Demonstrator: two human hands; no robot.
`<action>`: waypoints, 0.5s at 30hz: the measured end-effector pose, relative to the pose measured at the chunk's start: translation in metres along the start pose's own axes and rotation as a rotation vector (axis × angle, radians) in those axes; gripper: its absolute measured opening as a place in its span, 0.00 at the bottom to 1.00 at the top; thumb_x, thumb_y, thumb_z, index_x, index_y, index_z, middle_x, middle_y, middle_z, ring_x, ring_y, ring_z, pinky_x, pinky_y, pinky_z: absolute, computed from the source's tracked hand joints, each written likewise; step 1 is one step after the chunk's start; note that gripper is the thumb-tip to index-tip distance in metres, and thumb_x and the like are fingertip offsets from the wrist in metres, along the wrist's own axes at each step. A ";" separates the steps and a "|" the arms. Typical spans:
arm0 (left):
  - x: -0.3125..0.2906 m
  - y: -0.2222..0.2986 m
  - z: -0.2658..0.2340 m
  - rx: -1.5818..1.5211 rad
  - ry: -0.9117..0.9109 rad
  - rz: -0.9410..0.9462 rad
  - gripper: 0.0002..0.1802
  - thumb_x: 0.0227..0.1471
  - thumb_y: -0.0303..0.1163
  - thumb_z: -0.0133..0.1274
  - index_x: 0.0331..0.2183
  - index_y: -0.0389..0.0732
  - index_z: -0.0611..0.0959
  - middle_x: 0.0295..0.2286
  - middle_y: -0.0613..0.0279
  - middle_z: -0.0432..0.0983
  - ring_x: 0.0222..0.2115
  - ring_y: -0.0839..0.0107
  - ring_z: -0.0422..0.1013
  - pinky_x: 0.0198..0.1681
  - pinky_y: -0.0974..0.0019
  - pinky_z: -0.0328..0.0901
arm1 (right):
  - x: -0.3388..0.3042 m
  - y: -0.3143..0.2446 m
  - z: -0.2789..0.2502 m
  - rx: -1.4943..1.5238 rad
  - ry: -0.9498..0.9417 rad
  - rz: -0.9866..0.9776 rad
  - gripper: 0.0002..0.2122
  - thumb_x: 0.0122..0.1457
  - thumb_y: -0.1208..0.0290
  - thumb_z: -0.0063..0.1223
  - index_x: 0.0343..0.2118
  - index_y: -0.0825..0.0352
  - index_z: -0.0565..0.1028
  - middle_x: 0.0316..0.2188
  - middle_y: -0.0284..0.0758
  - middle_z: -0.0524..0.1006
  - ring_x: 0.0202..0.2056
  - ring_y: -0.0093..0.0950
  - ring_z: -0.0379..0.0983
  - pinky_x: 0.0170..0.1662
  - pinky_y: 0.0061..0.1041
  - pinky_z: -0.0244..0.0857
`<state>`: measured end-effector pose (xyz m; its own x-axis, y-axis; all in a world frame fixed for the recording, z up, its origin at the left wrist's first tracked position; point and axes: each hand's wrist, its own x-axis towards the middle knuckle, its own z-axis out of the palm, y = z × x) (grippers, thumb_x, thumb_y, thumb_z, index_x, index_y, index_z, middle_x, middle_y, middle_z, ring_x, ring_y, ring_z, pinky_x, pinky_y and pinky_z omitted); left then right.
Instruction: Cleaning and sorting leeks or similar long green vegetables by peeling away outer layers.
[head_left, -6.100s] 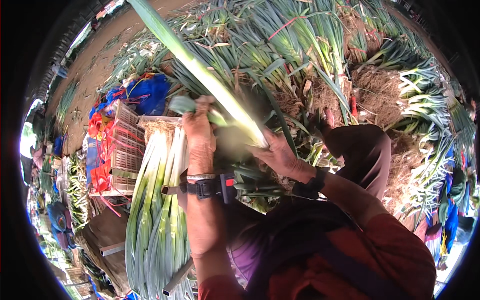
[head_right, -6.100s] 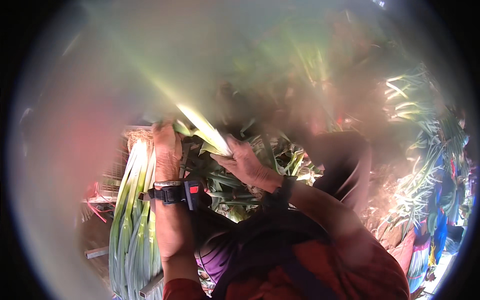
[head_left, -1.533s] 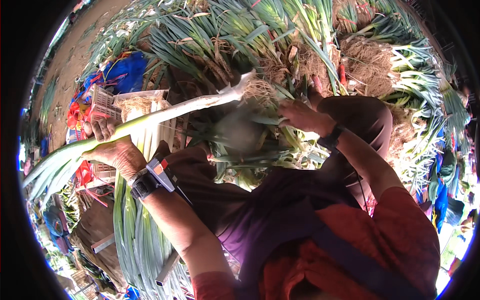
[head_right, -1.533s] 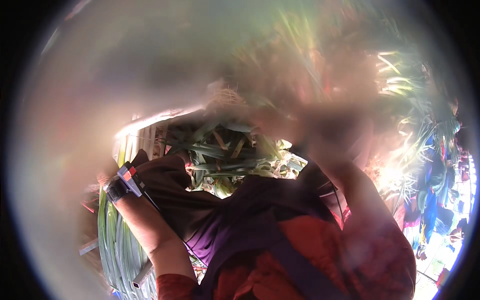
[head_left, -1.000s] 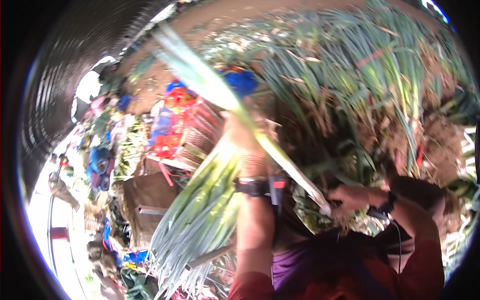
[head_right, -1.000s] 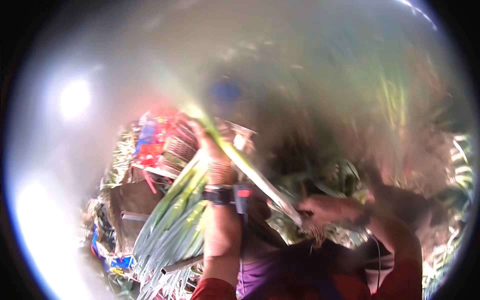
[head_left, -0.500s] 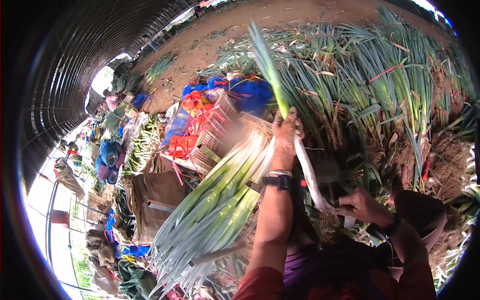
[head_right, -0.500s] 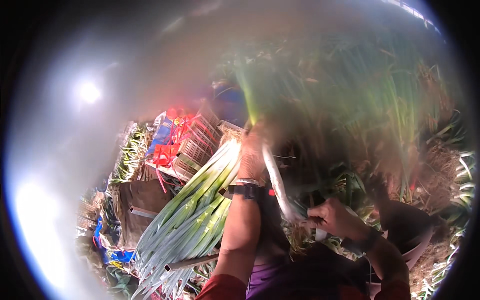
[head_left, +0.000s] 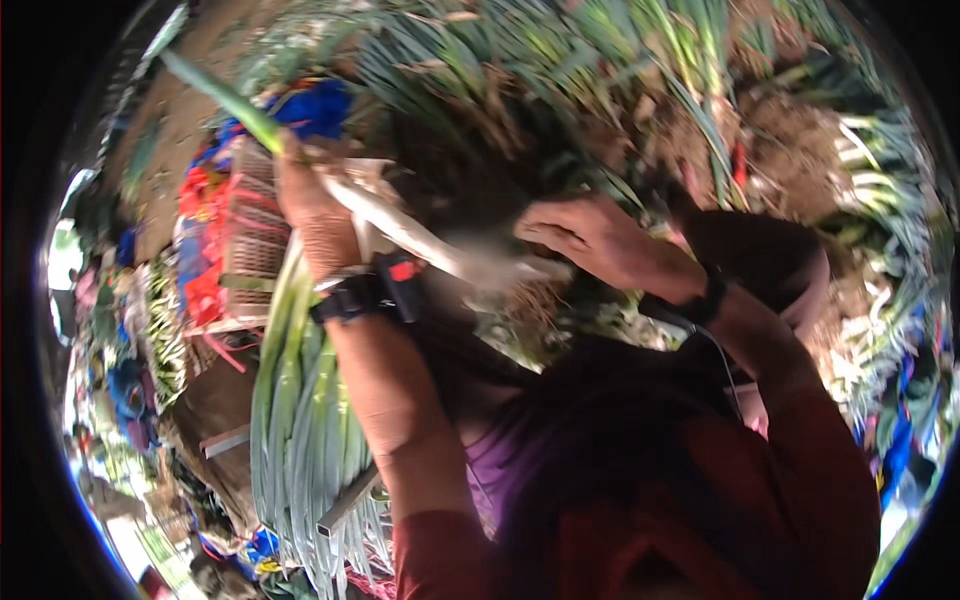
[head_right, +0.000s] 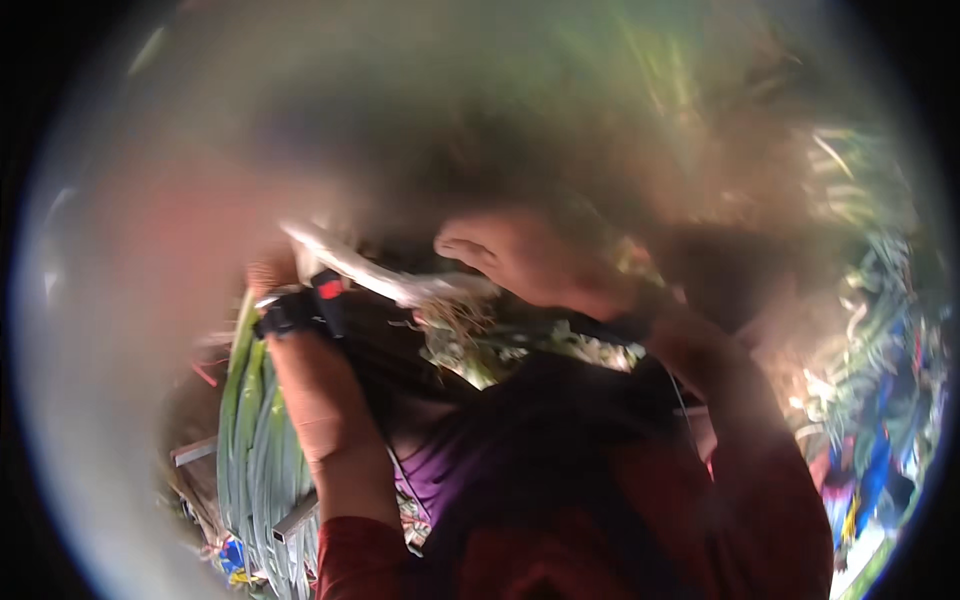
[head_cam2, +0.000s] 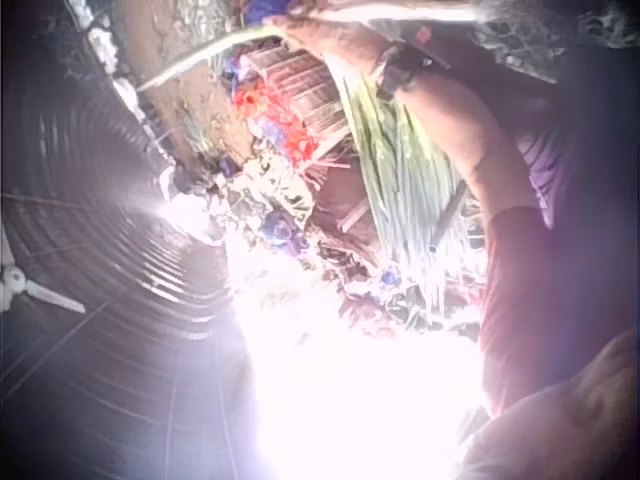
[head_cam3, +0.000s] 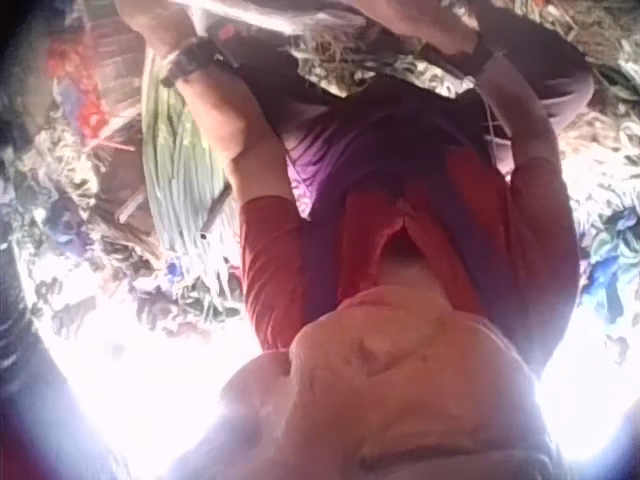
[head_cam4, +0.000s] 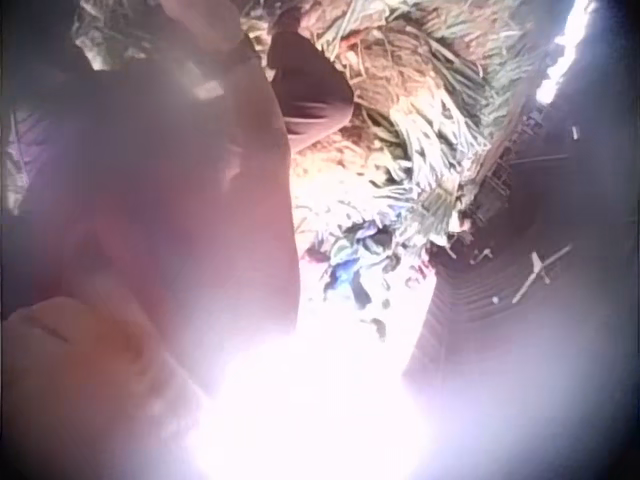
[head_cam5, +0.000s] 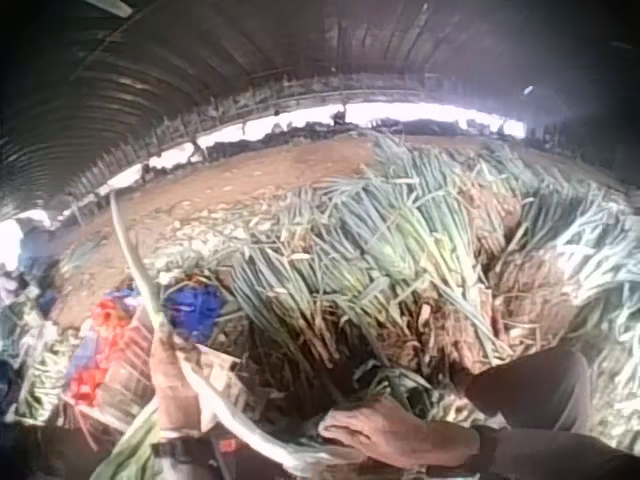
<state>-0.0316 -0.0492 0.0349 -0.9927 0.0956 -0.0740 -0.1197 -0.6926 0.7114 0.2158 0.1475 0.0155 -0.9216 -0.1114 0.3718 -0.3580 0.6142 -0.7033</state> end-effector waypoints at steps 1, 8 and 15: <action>0.000 -0.002 0.002 -0.011 -0.060 -0.011 0.11 0.53 0.39 0.56 0.32 0.48 0.70 0.16 0.71 0.63 0.14 0.80 0.59 0.14 0.77 0.56 | -0.003 -0.001 -0.004 -0.017 -0.074 0.086 0.08 0.59 0.74 0.50 0.37 0.72 0.74 0.33 0.42 0.77 0.34 0.37 0.76 0.35 0.28 0.68; 0.005 0.002 0.003 -0.019 -0.361 0.000 0.08 0.57 0.38 0.50 0.35 0.47 0.70 0.17 0.69 0.63 0.15 0.79 0.57 0.15 0.78 0.54 | -0.007 -0.021 -0.004 -0.087 -0.155 0.071 0.13 0.51 0.74 0.57 0.41 0.67 0.73 0.37 0.39 0.75 0.40 0.36 0.74 0.40 0.32 0.69; 0.000 -0.008 0.010 -0.006 -0.370 -0.035 0.08 0.57 0.38 0.50 0.36 0.47 0.70 0.17 0.69 0.63 0.15 0.79 0.57 0.15 0.78 0.54 | 0.007 -0.022 0.000 -0.211 -0.284 -0.001 0.11 0.48 0.73 0.55 0.36 0.66 0.73 0.32 0.37 0.72 0.37 0.37 0.72 0.38 0.35 0.66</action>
<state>-0.0300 -0.0363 0.0360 -0.9147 0.3707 0.1607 -0.1547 -0.6887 0.7084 0.2171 0.1333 0.0337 -0.9368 -0.3067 0.1685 -0.3475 0.7584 -0.5514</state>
